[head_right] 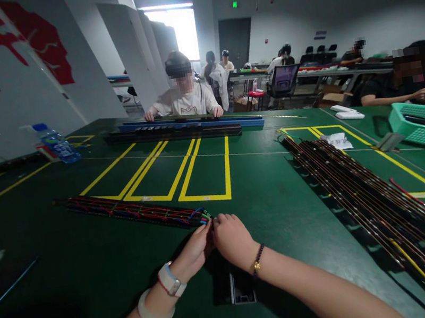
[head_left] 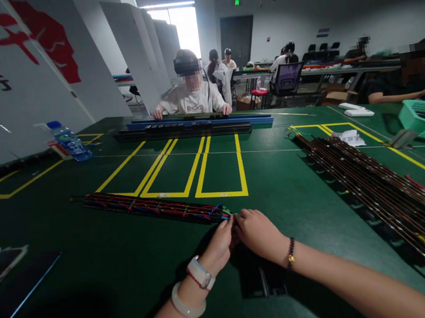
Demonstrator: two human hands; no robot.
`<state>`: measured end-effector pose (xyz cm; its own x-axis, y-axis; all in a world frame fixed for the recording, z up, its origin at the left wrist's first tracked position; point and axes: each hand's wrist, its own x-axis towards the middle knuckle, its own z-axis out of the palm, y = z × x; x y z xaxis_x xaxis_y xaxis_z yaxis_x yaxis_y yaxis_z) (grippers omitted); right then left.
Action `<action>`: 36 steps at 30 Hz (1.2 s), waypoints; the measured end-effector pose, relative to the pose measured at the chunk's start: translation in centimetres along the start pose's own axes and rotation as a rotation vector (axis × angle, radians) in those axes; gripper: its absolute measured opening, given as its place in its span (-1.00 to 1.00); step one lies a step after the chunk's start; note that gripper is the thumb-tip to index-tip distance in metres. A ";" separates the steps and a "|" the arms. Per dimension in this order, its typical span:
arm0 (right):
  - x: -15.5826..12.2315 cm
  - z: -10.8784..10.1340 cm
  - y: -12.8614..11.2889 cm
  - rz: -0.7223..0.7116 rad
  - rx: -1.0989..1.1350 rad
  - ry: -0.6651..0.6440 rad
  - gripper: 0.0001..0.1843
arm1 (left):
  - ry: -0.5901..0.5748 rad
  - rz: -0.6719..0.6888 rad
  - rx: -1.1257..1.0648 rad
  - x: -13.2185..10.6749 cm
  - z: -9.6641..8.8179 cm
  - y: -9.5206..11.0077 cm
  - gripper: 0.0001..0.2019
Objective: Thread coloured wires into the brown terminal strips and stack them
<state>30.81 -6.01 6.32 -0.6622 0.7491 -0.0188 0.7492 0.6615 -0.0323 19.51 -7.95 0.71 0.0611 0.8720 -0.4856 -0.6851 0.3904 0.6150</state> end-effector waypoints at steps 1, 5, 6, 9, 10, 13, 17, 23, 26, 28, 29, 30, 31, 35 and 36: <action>-0.2 -0.1 0.3 0.015 0.035 0.008 -0.68 | -0.013 0.003 -0.024 0.0 0.0 0.0 -0.87; -0.5 -1.1 1.4 0.018 0.125 -0.008 -0.68 | -0.078 0.001 -0.076 -0.2 0.2 0.3 -0.89; -0.5 -1.3 1.6 0.019 0.134 -0.006 -0.69 | -0.087 -0.001 -0.078 -0.3 0.2 0.4 -0.89; -0.2 -1.8 2.3 0.018 0.209 -0.043 -0.68 | -0.115 -0.001 -0.060 -0.5 0.3 0.5 -0.90; 0.0 -1.9 2.7 0.021 0.267 -0.083 -0.67 | -0.126 0.006 -0.049 -0.5 0.3 0.4 -0.89; 0.8 -1.7 4.1 0.052 0.485 -0.243 -0.69 | -0.154 0.030 -0.006 -0.3 0.2 0.2 -0.89; 1.3 -0.9 5.5 0.085 0.683 -0.389 -0.68 | -0.138 0.046 0.077 0.0 0.0 -0.1 -0.83; 0.4 -0.5 5.4 0.148 0.790 -0.430 -0.62 | -0.116 0.068 0.111 0.0 -0.2 0.0 -0.73; 0.2 -0.7 5.4 0.159 0.832 -0.455 -0.60 | -0.137 0.046 0.118 -0.2 -0.2 0.1 -0.77; 0.3 -0.7 5.5 0.184 0.854 -0.471 -0.66 | -0.146 0.036 0.114 -0.2 -0.2 0.2 -0.80; 0.4 -0.6 5.6 0.200 0.868 -0.472 -0.69 | -0.149 0.030 0.112 -0.3 -0.2 0.2 -0.80; 0.4 -0.5 5.6 0.217 0.885 -0.462 -0.73 | -0.149 0.022 0.112 -0.3 -0.2 0.3 -0.81; 0.5 -0.3 5.6 0.229 0.905 -0.447 -0.76 | -0.152 0.011 0.114 -0.3 -0.1 0.3 -0.82; 0.6 0.5 5.6 0.220 0.990 -0.361 -0.80 | -0.159 -0.020 0.112 -0.4 -0.1 0.6 -0.84; 0.6 0.7 5.6 0.210 1.020 -0.342 -0.78 | -0.161 -0.023 0.102 -0.3 -0.1 0.6 -0.85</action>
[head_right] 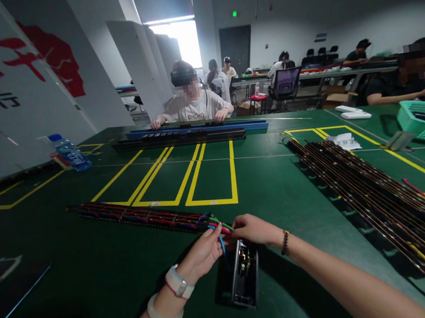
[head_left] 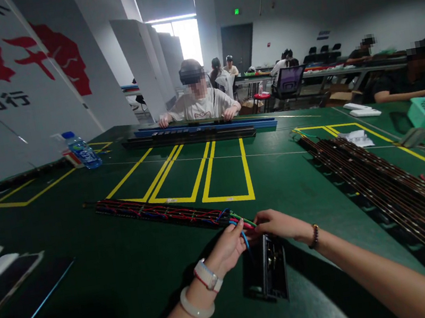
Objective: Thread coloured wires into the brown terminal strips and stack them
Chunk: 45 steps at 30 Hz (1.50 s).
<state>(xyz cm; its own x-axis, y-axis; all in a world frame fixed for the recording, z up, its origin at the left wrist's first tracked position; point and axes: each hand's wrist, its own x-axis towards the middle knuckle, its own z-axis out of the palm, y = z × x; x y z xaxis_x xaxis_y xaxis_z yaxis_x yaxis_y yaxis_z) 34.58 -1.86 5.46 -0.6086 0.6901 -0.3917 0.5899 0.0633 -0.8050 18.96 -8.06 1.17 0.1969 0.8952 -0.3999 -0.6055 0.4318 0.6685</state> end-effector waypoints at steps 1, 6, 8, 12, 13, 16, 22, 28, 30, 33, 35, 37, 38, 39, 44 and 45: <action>0.1 0.1 0.1 -0.016 0.033 0.007 -0.77 | -0.004 -0.002 -0.016 0.0 0.0 0.0 -0.85; 0.1 0.0 0.2 -0.027 0.141 0.062 -0.79 | -0.020 -0.022 -0.090 0.2 -0.1 0.2 -0.87; -0.1 0.0 -0.1 0.008 0.137 0.069 -0.81 | -0.010 -0.019 -0.088 0.2 0.0 0.3 -0.89; -0.3 0.0 -0.6 0.040 0.135 0.066 -0.81 | 0.005 0.017 -0.060 -0.1 0.3 0.5 -0.91; -0.3 0.0 -0.7 0.042 0.120 0.067 -0.81 | 0.009 0.025 -0.058 -0.1 0.4 0.5 -0.91; -0.1 0.0 -0.7 0.051 0.012 0.086 -0.83 | 0.017 0.026 -0.062 0.0 0.2 0.4 -0.92; 0.1 -0.7 -0.9 0.064 -0.161 0.021 -0.81 | 0.017 0.063 -0.079 0.2 0.0 0.1 -0.90; 0.1 -1.4 -0.7 0.069 0.071 -0.049 -0.75 | -0.028 -0.030 -0.108 -0.6 0.5 0.6 -0.84; 0.4 -1.6 -0.5 0.125 0.204 -0.078 -0.76 | -0.053 -0.064 -0.119 -0.7 0.5 0.8 -0.84; 0.9 -1.9 -0.2 0.199 0.369 -0.114 -0.79 | -0.059 -0.070 -0.140 -0.7 0.2 0.9 -0.87; 1.1 -2.2 -0.1 0.228 0.428 -0.114 -0.79 | -0.050 -0.066 -0.163 -0.6 0.0 0.8 -0.88; 1.2 -2.5 -0.2 0.231 0.437 -0.099 -0.80 | -0.038 -0.049 -0.175 -0.5 0.0 0.7 -0.89; 1.1 -2.7 -0.2 0.210 0.409 -0.096 -0.80 | -0.035 -0.033 -0.178 -0.4 0.0 0.6 -0.89; 1.1 -2.8 -0.3 0.180 0.360 -0.100 -0.81 | -0.037 -0.018 -0.182 -0.4 0.0 0.6 -0.89; 1.7 -4.2 -1.0 0.019 0.006 -0.167 -0.74 | -0.061 -0.039 -0.233 -0.4 0.2 0.5 -0.86; 2.1 -4.6 -1.2 -0.005 -0.068 -0.169 -0.74 | -0.030 -0.058 -0.226 -0.5 0.3 0.5 -0.85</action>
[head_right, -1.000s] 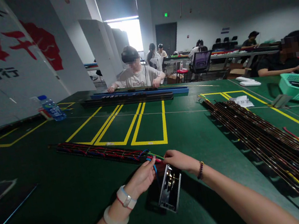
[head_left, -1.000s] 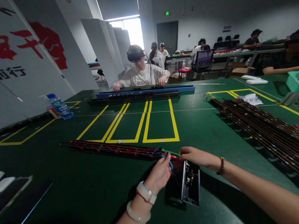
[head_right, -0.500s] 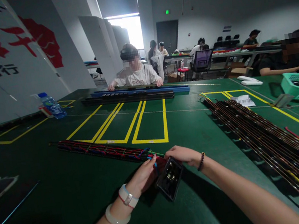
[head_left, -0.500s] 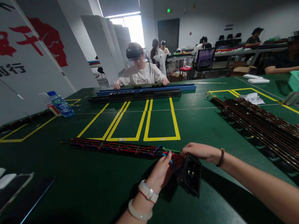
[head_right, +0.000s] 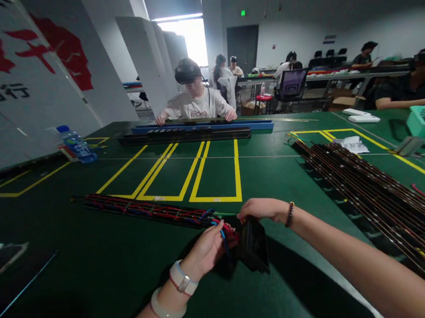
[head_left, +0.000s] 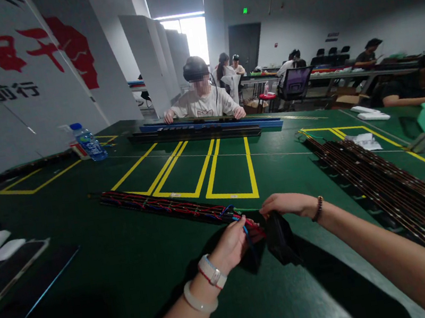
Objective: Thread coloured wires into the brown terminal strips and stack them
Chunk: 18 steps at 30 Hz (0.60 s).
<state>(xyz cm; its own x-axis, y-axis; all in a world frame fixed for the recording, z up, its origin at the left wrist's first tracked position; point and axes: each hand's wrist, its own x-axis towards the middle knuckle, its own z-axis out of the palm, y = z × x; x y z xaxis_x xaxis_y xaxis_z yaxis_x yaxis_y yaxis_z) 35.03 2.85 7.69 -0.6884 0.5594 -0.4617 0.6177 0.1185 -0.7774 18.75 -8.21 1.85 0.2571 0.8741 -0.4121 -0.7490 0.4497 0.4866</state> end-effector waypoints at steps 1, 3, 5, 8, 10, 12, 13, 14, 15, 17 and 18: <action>0.4 -0.5 -0.2 -0.010 -0.079 0.007 -0.74 | 0.034 -0.007 0.014 -0.1 0.0 0.0 -0.84; 1.2 -1.7 -0.5 -0.003 -0.206 0.032 -0.75 | 0.083 -0.001 0.064 -0.2 0.1 0.1 -0.82; 1.9 -2.7 -0.8 0.049 -0.300 0.050 -0.73 | 0.096 0.021 0.122 -0.4 0.2 0.1 -0.79; 2.8 -3.8 -1.5 0.114 -0.538 0.130 -0.68 | 0.117 0.031 0.201 -0.3 0.2 0.0 -0.76; 3.4 -4.1 -2.1 0.107 -0.727 0.215 -0.66 | 0.111 0.035 0.224 -0.2 0.1 -0.1 -0.74; 4.4 -4.2 -2.6 0.082 -0.824 0.276 -0.66 | 0.082 0.022 0.227 -0.1 -0.1 -0.2 -0.71; 5.0 -4.2 -2.8 0.074 -0.843 0.289 -0.67 | 0.069 0.013 0.226 0.0 -0.2 -0.2 -0.70; 5.7 -4.3 -3.0 0.063 -0.851 0.291 -0.67 | 0.059 0.007 0.226 0.0 -0.3 -0.2 -0.69; 6.3 -4.4 -3.0 0.048 -0.860 0.284 -0.68 | 0.054 0.003 0.227 0.1 -0.4 -0.2 -0.68; 7.4 -4.7 -2.9 0.000 -0.866 0.244 -0.70 | 0.053 -0.002 0.233 0.0 -0.4 -0.1 -0.69; 7.7 -4.8 -2.7 -0.032 -0.862 0.214 -0.71 | 0.054 -0.005 0.237 0.0 -0.4 0.0 -0.69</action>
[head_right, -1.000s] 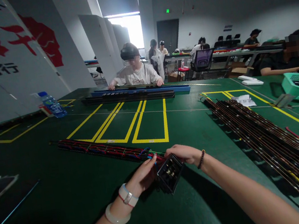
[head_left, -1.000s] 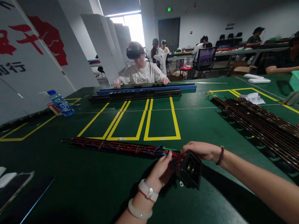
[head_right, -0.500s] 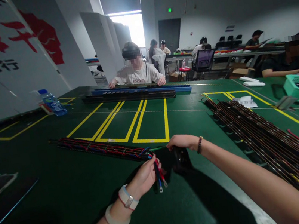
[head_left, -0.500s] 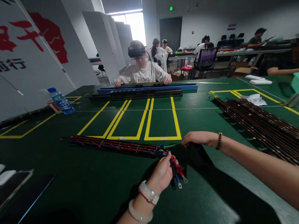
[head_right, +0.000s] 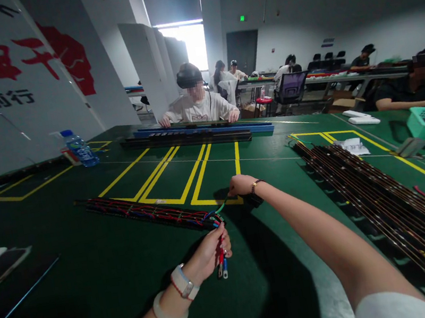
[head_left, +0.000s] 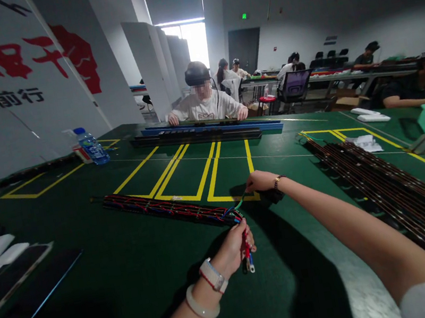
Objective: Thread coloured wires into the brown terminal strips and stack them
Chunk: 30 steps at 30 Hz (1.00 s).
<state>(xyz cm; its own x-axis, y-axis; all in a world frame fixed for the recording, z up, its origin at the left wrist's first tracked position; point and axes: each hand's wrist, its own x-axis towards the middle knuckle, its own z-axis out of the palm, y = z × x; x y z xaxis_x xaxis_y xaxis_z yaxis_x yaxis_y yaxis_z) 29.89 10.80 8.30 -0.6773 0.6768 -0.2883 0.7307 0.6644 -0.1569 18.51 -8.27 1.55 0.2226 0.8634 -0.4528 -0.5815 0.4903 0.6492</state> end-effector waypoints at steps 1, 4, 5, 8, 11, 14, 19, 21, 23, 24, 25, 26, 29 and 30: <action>0.2 0.1 0.3 -0.040 0.010 -0.012 -0.71 | 0.003 -0.004 0.008 0.0 0.0 0.1 -0.70; -0.5 0.9 1.5 -0.135 0.033 -0.012 -0.69 | 0.036 -0.001 0.034 -0.1 0.2 0.4 -0.73; -1.0 1.3 1.8 -0.153 0.036 -0.007 -0.68 | 0.048 0.003 0.036 -0.2 0.3 0.4 -0.75; -3.5 2.9 1.9 -0.193 -0.016 0.114 -0.71 | 0.044 0.015 0.007 -0.2 0.5 0.5 -0.79; -6.8 4.6 0.7 -0.264 -0.149 0.435 -0.67 | 0.011 0.028 -0.009 0.0 0.5 0.2 -0.79; -10.2 6.4 -1.4 -0.438 -0.206 0.603 -0.52 | 0.007 0.037 0.036 0.3 0.3 -0.2 -0.79; -13.2 9.0 -3.7 -0.690 -0.327 0.608 -0.56 | 0.050 0.047 0.116 0.6 -0.1 -0.6 -0.75; -13.2 9.5 -3.6 -0.701 -0.305 0.607 -0.62 | 0.049 0.058 0.133 0.7 -0.2 -0.7 -0.73; -12.7 9.4 -3.2 -0.668 -0.198 0.601 -0.68 | 0.027 0.073 0.129 0.7 -0.1 -0.9 -0.71; -12.5 9.2 -3.0 -0.637 -0.119 0.602 -0.70 | 0.011 0.082 0.131 0.7 -0.1 -0.9 -0.70; -12.1 8.9 -2.9 -0.602 -0.032 0.606 -0.72 | 0.001 0.092 0.143 0.7 -0.1 -1.1 -0.70; -11.8 8.5 -3.0 -0.563 0.060 0.614 -0.73 | 0.003 0.102 0.168 0.7 0.0 -1.2 -0.71; -10.6 6.7 -4.2 -0.428 0.253 0.622 -0.70 | 0.032 0.122 0.262 0.7 0.1 -1.5 -0.75; -10.0 6.0 -5.0 -0.380 0.258 0.611 -0.68 | 0.033 0.118 0.283 0.6 0.1 -1.6 -0.75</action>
<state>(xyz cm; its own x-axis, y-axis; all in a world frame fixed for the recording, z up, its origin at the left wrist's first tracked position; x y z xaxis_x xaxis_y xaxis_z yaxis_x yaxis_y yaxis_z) 33.53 -1.18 6.32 -0.7579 0.5218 0.3917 0.3842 0.8421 -0.3784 19.66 -8.50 0.30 0.1378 0.9143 -0.3808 -0.3593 0.4045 0.8410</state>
